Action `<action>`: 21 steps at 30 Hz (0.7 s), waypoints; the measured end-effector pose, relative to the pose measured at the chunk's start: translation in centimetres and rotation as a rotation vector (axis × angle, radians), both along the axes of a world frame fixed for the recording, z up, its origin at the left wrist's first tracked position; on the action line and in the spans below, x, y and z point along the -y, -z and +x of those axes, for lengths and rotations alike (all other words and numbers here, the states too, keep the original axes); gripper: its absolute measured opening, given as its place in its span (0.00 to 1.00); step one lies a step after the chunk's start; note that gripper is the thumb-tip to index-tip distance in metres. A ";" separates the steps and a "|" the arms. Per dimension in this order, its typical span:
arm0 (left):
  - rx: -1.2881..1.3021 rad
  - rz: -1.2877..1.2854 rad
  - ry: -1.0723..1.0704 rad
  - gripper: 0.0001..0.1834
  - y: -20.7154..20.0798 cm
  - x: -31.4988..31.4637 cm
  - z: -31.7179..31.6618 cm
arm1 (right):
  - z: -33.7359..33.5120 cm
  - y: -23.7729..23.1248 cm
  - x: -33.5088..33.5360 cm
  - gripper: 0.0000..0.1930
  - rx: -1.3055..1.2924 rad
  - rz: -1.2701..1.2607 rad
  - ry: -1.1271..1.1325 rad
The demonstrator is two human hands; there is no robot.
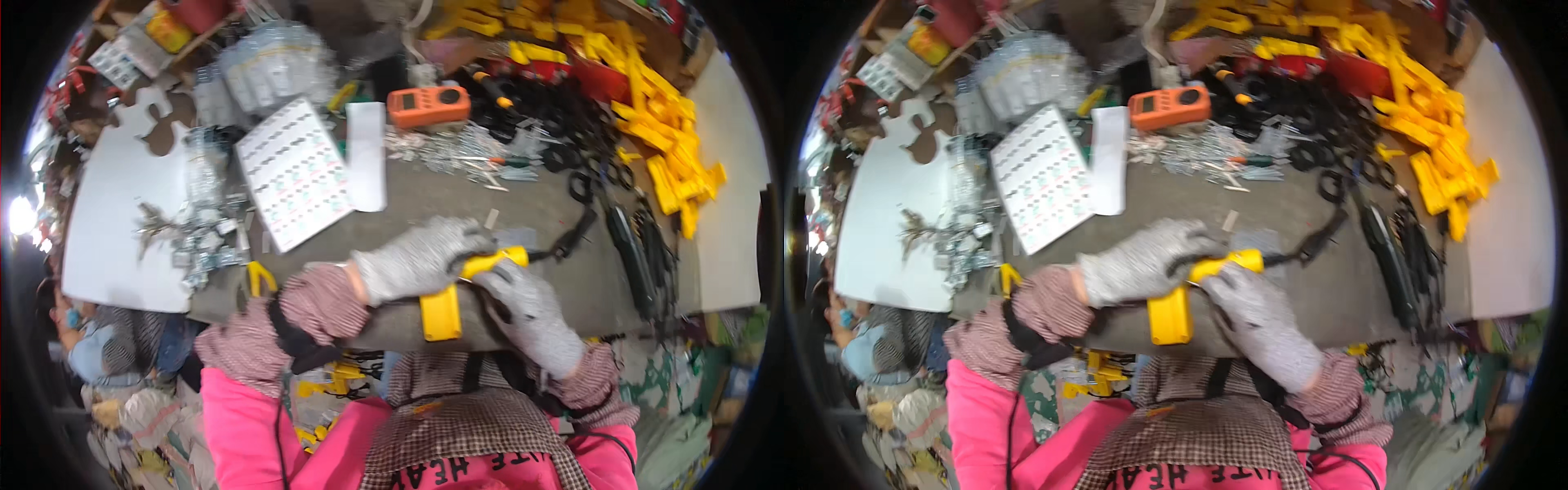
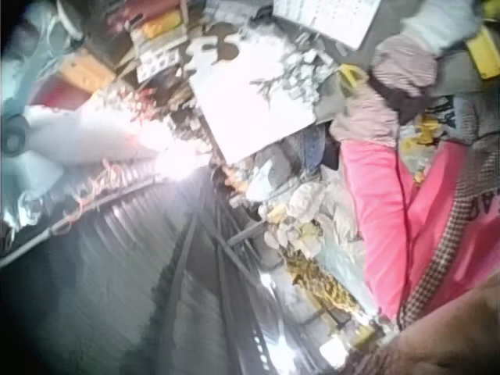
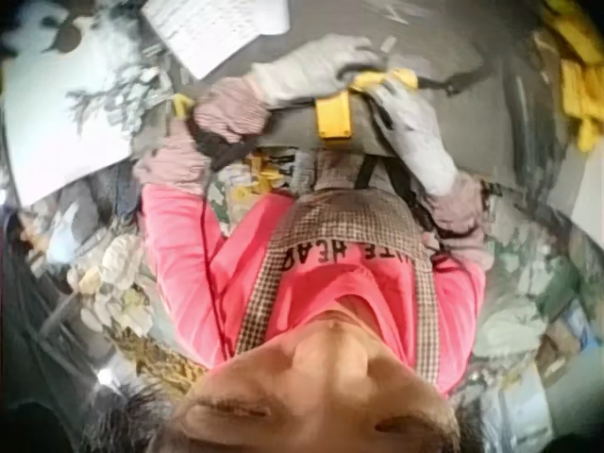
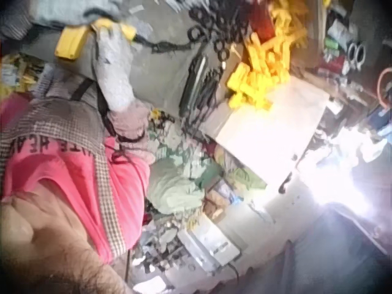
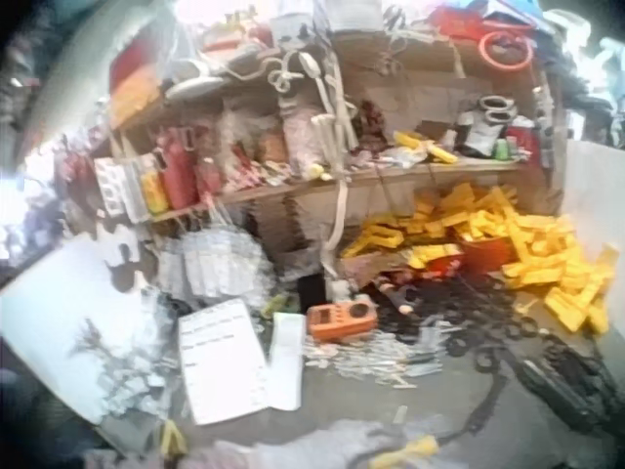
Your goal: Assemble a yellow electronic device by installing internal boards, wiring, and soldering components.
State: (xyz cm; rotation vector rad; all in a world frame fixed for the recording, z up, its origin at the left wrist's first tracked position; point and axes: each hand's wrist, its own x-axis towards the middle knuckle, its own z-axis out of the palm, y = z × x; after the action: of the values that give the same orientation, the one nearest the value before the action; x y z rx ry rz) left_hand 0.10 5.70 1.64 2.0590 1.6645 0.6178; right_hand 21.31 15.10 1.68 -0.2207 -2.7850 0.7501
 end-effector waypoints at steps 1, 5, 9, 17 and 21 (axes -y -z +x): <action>0.012 0.115 -0.086 0.22 1.4 0.8 0.8 | 0.3 0.2 -0.2 0.16 -0.026 -0.036 -0.050; -0.054 0.248 -0.136 0.13 1.7 1.4 0.9 | -0.1 0.3 -0.8 0.18 -0.037 0.047 -0.131; 0.056 0.376 -0.228 0.12 3.0 1.7 0.3 | -2.6 2.0 0.6 0.13 -0.155 -0.194 -0.127; 0.326 -0.252 -0.123 0.20 1.8 -5.2 -2.2 | 7.5 -0.9 -10.7 0.19 -0.322 0.259 0.739; 0.242 -0.056 -0.110 0.27 0.3 -3.7 -0.1 | 15.0 3.9 -15.0 0.29 0.169 0.503 0.844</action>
State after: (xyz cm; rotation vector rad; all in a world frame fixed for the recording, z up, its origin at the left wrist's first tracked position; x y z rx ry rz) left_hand -0.02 9.43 1.35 1.7838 1.6406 0.8117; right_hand 36.27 30.12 -2.21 -1.2728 -2.5239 -0.1742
